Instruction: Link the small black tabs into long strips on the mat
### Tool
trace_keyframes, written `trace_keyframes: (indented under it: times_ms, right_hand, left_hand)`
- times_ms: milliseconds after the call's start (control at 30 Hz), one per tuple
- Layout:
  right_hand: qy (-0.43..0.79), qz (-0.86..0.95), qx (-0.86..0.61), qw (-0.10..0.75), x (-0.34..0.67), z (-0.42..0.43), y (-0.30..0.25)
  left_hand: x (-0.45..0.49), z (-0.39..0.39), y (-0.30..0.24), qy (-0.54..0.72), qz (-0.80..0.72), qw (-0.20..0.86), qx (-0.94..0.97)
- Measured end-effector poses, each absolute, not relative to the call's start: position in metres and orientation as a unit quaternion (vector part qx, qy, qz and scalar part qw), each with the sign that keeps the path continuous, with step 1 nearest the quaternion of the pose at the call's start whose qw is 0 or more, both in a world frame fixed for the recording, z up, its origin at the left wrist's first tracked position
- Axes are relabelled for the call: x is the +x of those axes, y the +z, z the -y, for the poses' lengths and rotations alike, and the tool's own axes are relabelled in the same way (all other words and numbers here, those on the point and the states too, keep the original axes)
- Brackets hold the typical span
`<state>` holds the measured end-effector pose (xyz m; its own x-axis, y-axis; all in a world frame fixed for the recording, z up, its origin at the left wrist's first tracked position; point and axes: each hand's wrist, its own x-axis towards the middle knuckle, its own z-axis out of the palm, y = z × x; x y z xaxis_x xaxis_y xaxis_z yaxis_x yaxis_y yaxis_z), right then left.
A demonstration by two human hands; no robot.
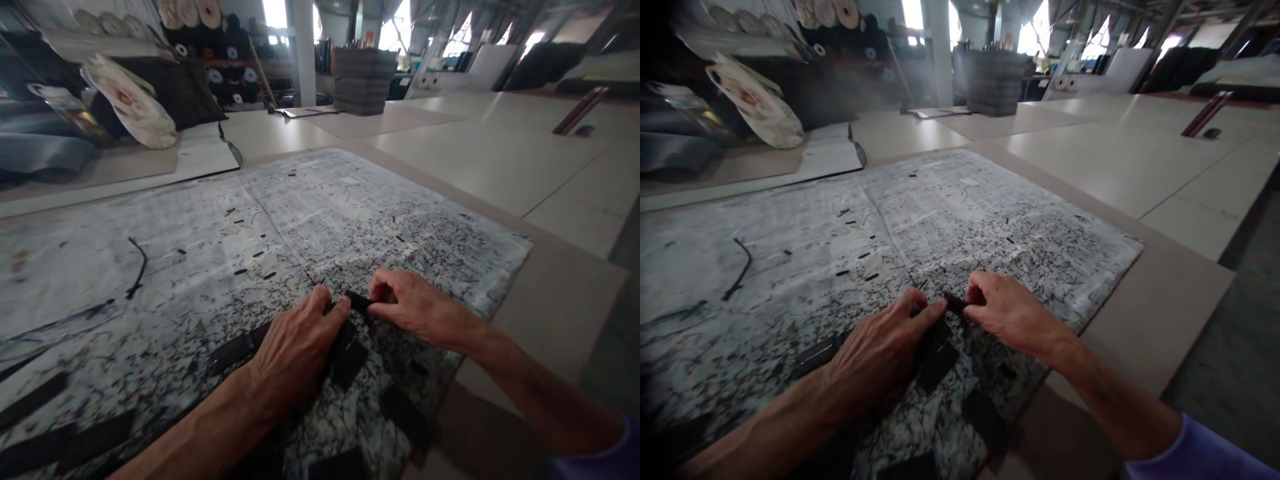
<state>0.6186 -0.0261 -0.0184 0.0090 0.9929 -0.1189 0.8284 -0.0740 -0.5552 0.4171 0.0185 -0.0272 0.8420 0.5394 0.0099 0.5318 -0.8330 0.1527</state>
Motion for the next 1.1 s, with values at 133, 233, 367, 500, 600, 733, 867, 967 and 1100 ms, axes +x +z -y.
trace_keyframes:
  times_ms: [133,233,367,500,600,733,867,967,1100]
  right_hand:
    - [0.278,0.623,-0.699,0.215,0.625,0.032,-0.021]
    - [0.331,0.593,-0.68,0.277,0.628,0.038,-0.02]
    - [0.439,0.532,-0.63,0.356,0.624,0.049,-0.017]
    - [0.493,0.49,-0.606,0.386,0.613,0.061,-0.017]
    - [0.52,0.468,-0.594,0.398,0.607,0.068,-0.018]
    - [0.529,0.445,-0.596,0.408,0.604,0.072,-0.021]
    - [0.54,0.438,-0.593,0.408,0.604,0.075,-0.023]
    - [0.542,0.439,-0.59,0.407,0.603,0.074,-0.025]
    - [0.54,0.445,-0.585,0.411,0.6,0.072,-0.029]
  left_hand:
    - [0.414,-0.025,-0.03,0.106,-0.289,0.159,0.938]
    - [0.413,-0.029,-0.033,0.142,-0.297,0.18,0.927]
    - [0.409,-0.029,-0.036,0.182,-0.289,0.202,0.918]
    - [0.405,-0.025,-0.035,0.235,-0.271,0.233,0.904]
    - [0.408,-0.023,-0.032,0.272,-0.252,0.274,0.887]
    - [0.414,-0.021,-0.03,0.291,-0.256,0.381,0.839]
    - [0.417,-0.019,-0.029,0.303,-0.3,0.499,0.755]
    - [0.418,-0.018,-0.024,0.307,-0.322,0.572,0.689]
    - [0.42,-0.017,-0.014,0.311,-0.333,0.639,0.62]
